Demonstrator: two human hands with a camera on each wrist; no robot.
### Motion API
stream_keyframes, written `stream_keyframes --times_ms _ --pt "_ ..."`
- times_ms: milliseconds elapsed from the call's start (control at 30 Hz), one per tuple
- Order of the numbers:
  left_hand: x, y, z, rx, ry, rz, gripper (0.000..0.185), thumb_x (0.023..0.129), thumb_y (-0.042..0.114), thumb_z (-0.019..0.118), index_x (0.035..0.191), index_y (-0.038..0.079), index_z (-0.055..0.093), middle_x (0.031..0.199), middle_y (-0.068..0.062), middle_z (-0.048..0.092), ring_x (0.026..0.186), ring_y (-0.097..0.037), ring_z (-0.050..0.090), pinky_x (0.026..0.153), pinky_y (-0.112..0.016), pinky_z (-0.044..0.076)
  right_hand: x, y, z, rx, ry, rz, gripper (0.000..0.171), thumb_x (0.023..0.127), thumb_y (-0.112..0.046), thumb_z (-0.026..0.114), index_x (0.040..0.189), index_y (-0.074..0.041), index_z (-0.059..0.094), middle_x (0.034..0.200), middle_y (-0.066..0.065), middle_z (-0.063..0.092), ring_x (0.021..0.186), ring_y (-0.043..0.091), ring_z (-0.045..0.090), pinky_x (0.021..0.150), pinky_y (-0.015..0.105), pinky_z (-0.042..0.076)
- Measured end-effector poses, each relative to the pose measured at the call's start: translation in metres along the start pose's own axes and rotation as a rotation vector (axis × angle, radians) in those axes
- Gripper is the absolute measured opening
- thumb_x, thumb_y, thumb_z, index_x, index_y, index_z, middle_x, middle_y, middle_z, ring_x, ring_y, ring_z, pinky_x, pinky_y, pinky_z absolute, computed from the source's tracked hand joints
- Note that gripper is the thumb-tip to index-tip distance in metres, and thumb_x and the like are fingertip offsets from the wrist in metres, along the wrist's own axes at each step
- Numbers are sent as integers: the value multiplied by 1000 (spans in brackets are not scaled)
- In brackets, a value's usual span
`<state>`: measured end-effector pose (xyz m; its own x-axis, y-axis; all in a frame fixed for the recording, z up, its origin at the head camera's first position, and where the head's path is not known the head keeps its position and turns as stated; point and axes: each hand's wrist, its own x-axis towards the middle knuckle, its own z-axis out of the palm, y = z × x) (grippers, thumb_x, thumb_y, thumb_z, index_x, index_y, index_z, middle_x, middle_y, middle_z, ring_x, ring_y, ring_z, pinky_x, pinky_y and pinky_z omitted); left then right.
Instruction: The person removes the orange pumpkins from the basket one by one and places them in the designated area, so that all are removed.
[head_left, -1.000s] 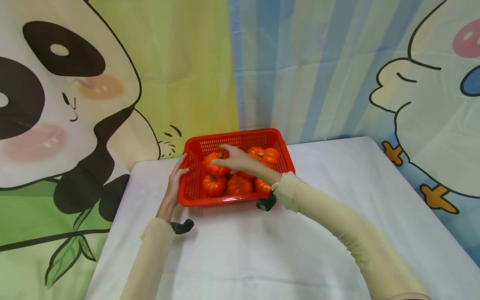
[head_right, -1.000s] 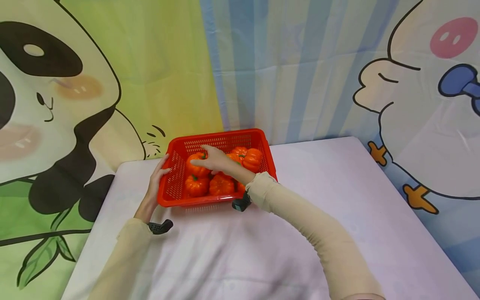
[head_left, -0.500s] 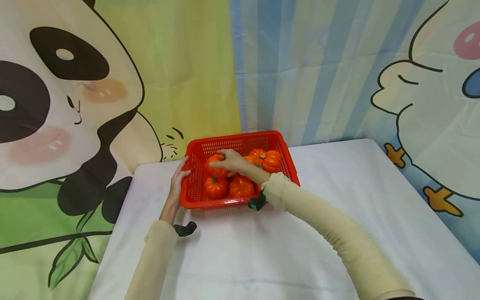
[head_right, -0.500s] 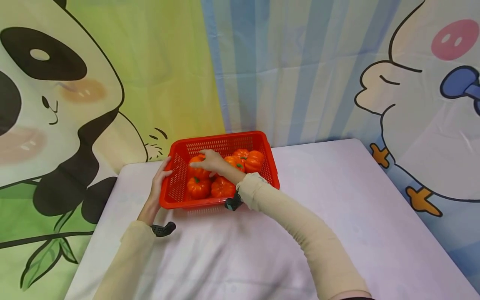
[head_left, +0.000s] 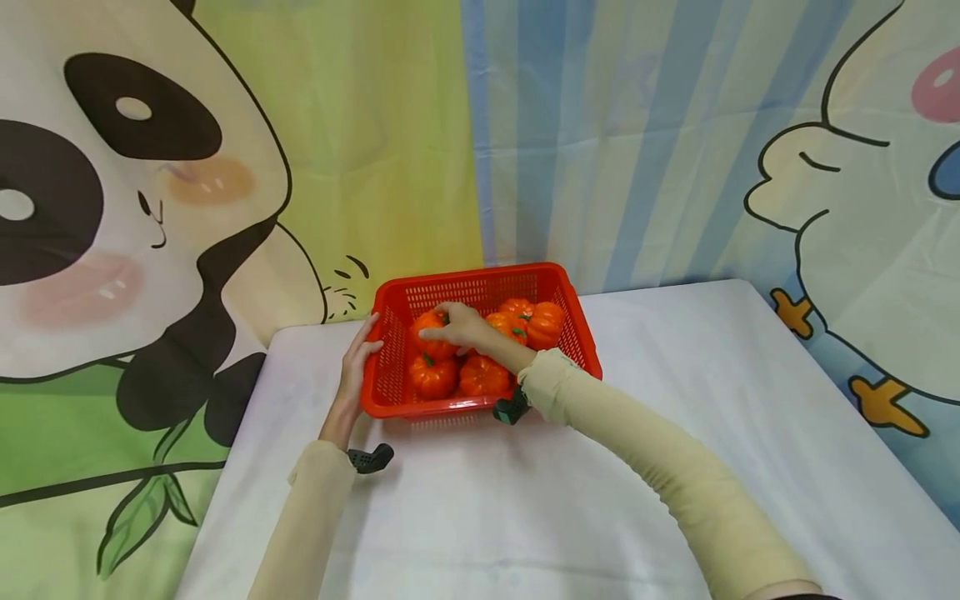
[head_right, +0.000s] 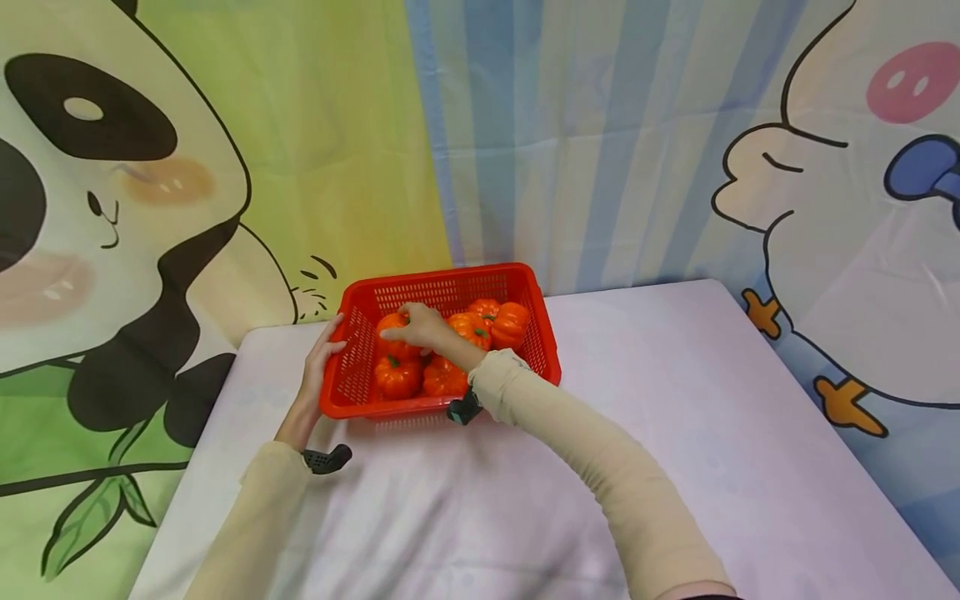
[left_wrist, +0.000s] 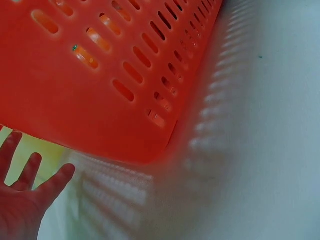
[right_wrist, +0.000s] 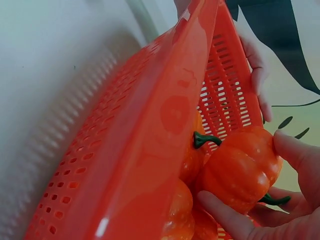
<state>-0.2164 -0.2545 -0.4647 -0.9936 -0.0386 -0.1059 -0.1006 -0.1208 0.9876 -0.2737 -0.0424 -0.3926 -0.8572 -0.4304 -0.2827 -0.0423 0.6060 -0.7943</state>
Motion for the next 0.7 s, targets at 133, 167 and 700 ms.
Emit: stream_keyframes --times_ms 133,167,700 --pt "2 -3 -2 3 3 -1 56 99 15 36 151 35 33 163 16 14 144 -19 28 120 -43 25 1 0 0 -23 5 -11 66 88 -40 69 143 -11 46 147 16 45 97 24 65 66 33 60" --pt "4 -5 -2 1 7 2 55 99 15 36 150 35 34 162 16 14 145 -19 28 120 -43 24 0 0 0 -21 5 -19 66 88 -39 68 142 -10 46 147 16 45 97 25 65 67 34 60" --pt "0 0 2 -22 30 3 55 98 13 37 150 32 36 162 17 13 142 -14 29 114 -32 29 -35 2 -30 139 24 -121 63 86 -37 71 142 -17 48 147 6 46 87 22 60 83 46 55"
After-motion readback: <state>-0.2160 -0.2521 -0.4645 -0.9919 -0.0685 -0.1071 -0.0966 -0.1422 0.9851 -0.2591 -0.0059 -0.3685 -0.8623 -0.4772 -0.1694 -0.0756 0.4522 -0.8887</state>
